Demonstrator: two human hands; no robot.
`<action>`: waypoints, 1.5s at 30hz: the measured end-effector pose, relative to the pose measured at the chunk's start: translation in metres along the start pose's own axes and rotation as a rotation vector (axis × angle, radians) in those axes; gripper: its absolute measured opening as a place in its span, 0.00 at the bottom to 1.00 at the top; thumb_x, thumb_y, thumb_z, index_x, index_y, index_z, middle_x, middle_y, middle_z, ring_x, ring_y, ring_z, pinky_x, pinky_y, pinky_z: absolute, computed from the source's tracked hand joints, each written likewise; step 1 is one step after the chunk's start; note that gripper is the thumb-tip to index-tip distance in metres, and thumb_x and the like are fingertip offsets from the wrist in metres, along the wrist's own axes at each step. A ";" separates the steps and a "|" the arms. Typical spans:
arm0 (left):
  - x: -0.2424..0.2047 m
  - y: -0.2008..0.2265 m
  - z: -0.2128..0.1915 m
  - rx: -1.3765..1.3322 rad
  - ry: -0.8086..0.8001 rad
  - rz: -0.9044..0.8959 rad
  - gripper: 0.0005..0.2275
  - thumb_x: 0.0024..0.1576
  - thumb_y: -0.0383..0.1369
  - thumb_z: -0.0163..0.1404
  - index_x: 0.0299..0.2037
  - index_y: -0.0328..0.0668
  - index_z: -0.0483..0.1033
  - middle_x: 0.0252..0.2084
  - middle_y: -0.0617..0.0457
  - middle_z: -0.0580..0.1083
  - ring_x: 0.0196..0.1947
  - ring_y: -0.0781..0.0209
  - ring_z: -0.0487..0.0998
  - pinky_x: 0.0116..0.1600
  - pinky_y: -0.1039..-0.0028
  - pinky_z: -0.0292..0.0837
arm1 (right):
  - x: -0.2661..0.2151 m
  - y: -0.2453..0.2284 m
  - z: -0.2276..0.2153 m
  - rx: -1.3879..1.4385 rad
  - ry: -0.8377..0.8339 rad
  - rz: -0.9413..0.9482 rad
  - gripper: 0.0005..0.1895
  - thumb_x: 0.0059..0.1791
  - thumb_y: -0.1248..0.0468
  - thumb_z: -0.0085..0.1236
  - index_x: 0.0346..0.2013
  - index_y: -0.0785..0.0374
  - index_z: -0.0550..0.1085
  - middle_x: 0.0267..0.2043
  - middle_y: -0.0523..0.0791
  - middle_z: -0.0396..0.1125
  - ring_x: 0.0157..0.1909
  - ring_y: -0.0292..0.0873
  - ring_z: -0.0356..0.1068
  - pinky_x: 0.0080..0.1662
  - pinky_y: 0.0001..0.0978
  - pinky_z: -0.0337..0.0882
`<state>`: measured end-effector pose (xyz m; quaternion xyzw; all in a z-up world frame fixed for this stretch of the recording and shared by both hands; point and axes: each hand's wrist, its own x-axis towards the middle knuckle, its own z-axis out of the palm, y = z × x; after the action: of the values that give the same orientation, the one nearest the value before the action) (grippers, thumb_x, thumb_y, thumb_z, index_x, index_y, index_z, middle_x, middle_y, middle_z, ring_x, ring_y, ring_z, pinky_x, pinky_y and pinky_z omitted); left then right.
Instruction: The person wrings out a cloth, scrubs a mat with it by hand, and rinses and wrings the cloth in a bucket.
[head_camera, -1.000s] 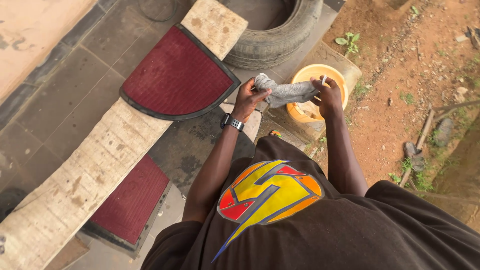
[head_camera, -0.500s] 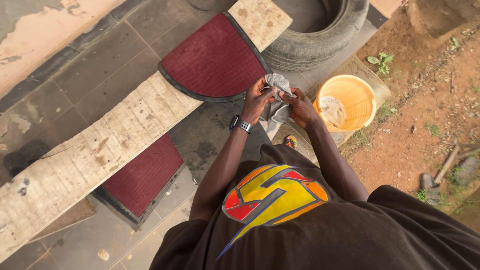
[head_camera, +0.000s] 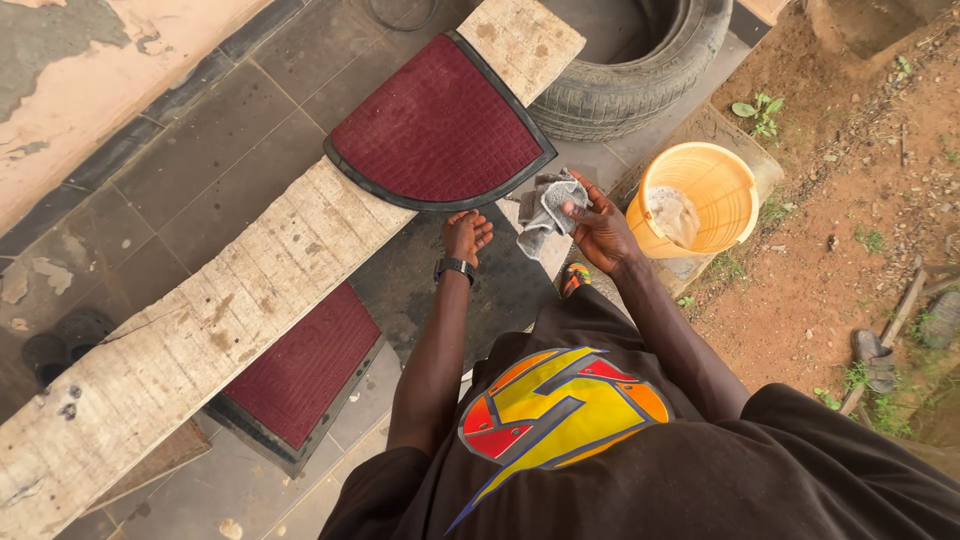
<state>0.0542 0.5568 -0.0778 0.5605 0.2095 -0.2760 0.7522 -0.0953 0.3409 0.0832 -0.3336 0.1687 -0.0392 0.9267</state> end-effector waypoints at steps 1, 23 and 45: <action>0.009 0.005 -0.001 0.027 0.036 -0.003 0.18 0.61 0.32 0.53 0.58 0.31 0.69 0.53 0.39 0.75 0.48 0.48 0.81 0.47 0.61 0.81 | 0.005 0.001 -0.007 -0.041 -0.036 -0.019 0.21 0.52 0.77 0.49 0.59 0.64 0.70 0.53 0.46 0.72 0.53 0.38 0.74 0.57 0.30 0.75; 0.027 0.026 0.040 -0.300 0.563 -0.114 0.27 0.62 0.34 0.51 0.68 0.31 0.56 0.54 0.35 0.69 0.44 0.41 0.81 0.46 0.61 0.85 | 0.239 -0.015 0.007 -0.379 0.004 0.043 0.19 0.48 0.57 0.66 0.46 0.69 0.75 0.41 0.49 0.75 0.40 0.48 0.77 0.39 0.44 0.80; 0.014 0.054 0.043 -0.044 0.650 -0.012 0.31 0.59 0.34 0.56 0.70 0.33 0.57 0.59 0.36 0.72 0.44 0.42 0.83 0.42 0.58 0.88 | 0.285 -0.013 -0.047 -1.663 0.124 -0.187 0.28 0.47 0.49 0.66 0.48 0.70 0.72 0.46 0.60 0.74 0.49 0.61 0.75 0.50 0.54 0.72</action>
<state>0.0998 0.5246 -0.0351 0.6017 0.4479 -0.0826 0.6562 0.1576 0.2497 -0.0240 -0.9180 0.1651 0.0028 0.3606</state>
